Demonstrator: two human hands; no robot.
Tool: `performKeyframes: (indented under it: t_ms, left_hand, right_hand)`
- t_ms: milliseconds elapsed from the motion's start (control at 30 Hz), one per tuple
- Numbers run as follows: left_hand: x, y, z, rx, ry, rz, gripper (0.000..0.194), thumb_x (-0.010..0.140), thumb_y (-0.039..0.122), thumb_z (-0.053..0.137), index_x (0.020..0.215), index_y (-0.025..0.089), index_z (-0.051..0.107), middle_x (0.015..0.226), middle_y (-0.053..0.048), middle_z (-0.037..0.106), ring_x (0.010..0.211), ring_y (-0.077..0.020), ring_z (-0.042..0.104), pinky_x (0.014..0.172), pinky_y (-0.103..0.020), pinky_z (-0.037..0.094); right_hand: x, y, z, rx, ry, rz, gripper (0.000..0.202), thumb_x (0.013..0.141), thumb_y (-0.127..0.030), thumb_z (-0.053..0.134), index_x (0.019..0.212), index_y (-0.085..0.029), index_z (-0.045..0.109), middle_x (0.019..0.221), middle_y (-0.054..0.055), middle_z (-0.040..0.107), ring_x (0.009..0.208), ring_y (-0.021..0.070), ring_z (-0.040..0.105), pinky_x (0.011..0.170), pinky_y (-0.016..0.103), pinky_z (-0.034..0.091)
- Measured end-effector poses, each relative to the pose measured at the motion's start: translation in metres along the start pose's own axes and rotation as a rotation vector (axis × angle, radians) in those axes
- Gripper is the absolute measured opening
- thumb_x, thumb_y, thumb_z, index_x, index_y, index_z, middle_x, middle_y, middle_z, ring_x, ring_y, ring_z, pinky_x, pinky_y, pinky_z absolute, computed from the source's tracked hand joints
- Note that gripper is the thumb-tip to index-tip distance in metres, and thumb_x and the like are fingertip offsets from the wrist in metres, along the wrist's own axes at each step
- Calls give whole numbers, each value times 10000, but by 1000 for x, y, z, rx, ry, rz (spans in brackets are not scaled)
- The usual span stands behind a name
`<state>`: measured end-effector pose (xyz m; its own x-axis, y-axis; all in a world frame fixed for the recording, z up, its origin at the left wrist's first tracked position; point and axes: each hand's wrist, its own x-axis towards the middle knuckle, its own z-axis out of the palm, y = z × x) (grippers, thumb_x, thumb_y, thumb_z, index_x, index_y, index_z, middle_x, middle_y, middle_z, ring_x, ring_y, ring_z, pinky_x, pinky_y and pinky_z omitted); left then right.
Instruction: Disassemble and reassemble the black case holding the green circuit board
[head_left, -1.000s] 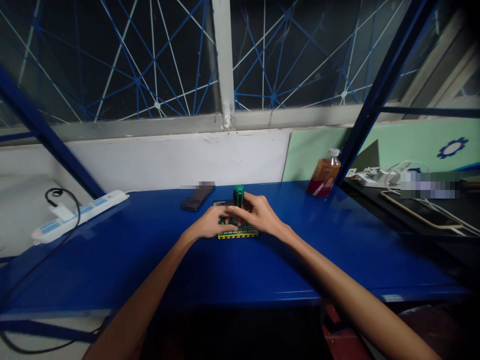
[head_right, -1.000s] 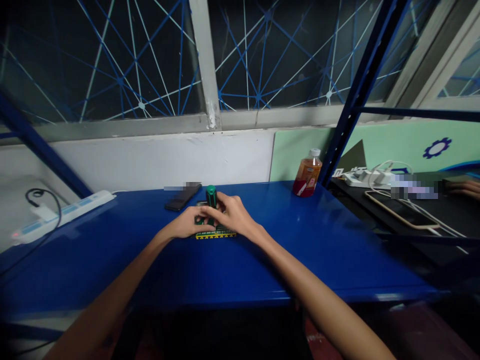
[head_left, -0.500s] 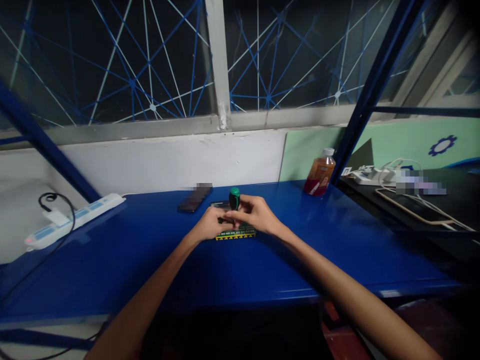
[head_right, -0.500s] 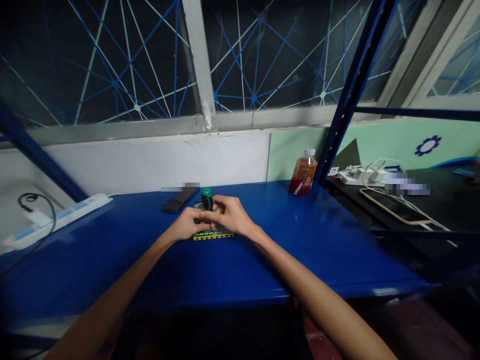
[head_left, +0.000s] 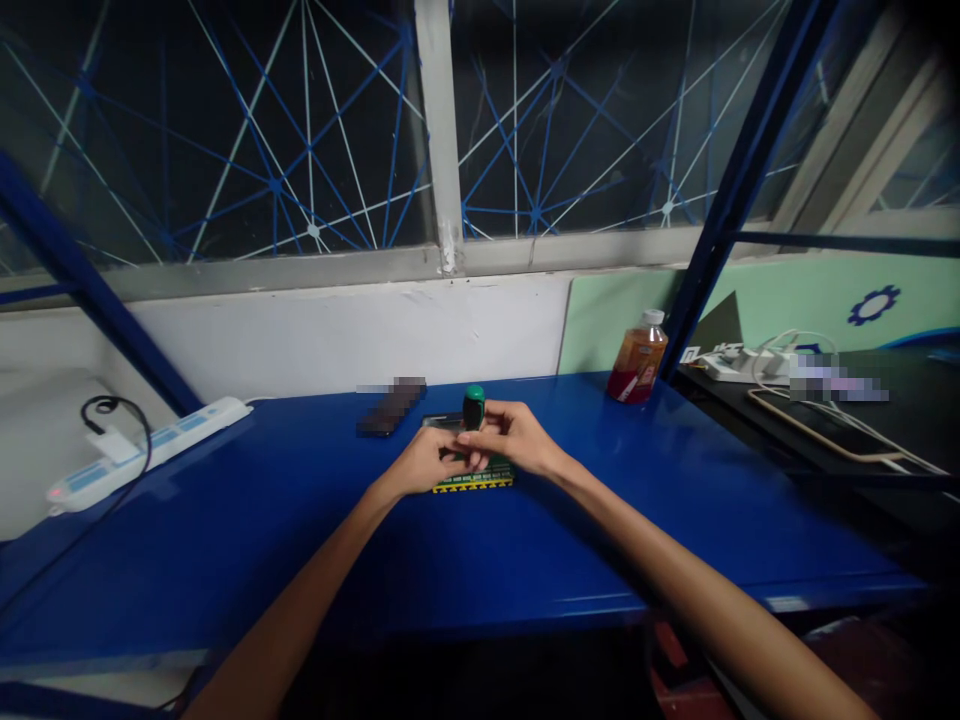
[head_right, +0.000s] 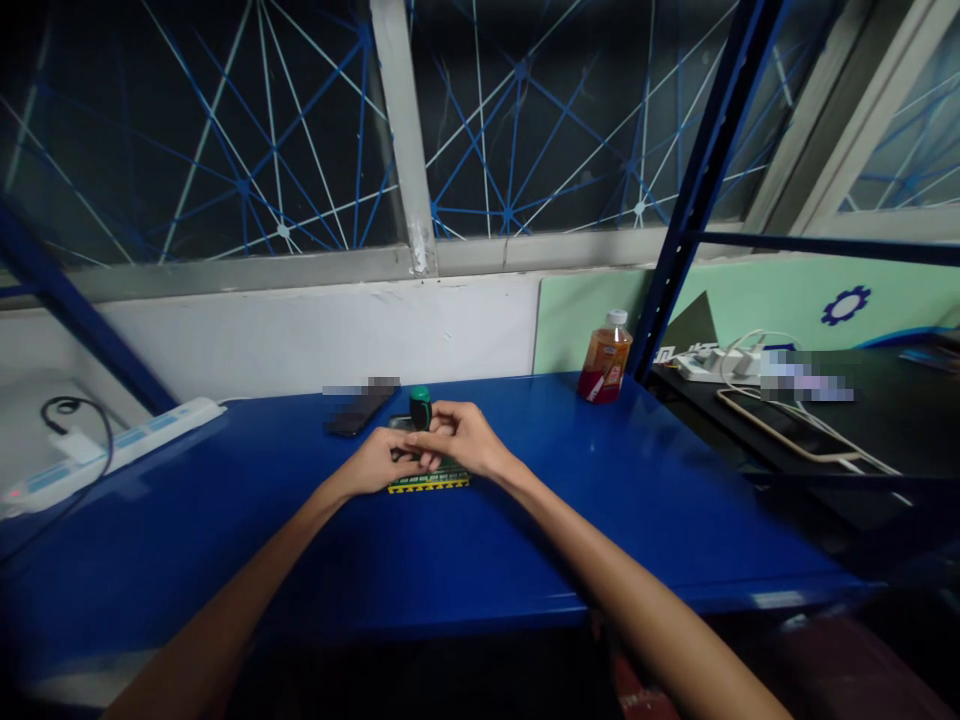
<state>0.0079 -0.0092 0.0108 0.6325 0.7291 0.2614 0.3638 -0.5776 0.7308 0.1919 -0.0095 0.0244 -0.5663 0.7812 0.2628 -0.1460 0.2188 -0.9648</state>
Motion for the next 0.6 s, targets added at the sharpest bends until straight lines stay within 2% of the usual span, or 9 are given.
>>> performKeyframes:
  t_ms: [100, 233, 333, 467, 600]
  left_hand:
    - [-1, 5, -4, 83, -48, 9, 231, 860, 294, 537, 790, 113, 662, 744, -35, 648, 597, -104, 508, 576, -220, 384]
    - [-2, 5, -7, 49, -80, 22, 235, 882, 257, 481, 815, 115, 655, 827, -57, 672, 714, -141, 584, 662, -237, 423]
    - [-1, 4, -6, 34, -62, 13, 210, 867, 229, 498, 828, 122, 675, 834, -54, 686, 763, -161, 609, 711, -253, 439]
    - [-1, 0, -4, -13, -16, -14, 188, 837, 224, 537, 792, 125, 690, 811, -53, 700, 768, -172, 617, 727, -264, 449]
    - [-1, -4, -2, -7, 22, -58, 199, 814, 255, 566, 770, 111, 696, 764, -62, 691, 696, -156, 587, 650, -249, 430]
  right_hand:
    - [-1, -2, 2, 15, -6, 30, 328, 705, -429, 728, 840, -159, 599, 634, 16, 665, 539, 136, 630, 559, 310, 542]
    - [-1, -3, 3, 11, 13, 39, 348, 677, -416, 753, 856, -155, 607, 622, 9, 644, 524, 130, 614, 537, 299, 533]
    - [-1, -3, 4, 1, 33, 30, 355, 658, -400, 770, 853, -150, 610, 622, 7, 632, 535, 132, 613, 514, 283, 521]
    - [-1, 0, 5, -25, 50, 20, 342, 733, -457, 697, 854, -147, 619, 635, 12, 627, 544, 126, 608, 513, 279, 518]
    - [-1, 0, 6, -33, 62, 15, 348, 767, -476, 661, 877, -149, 617, 636, 16, 629, 534, 125, 603, 511, 279, 514]
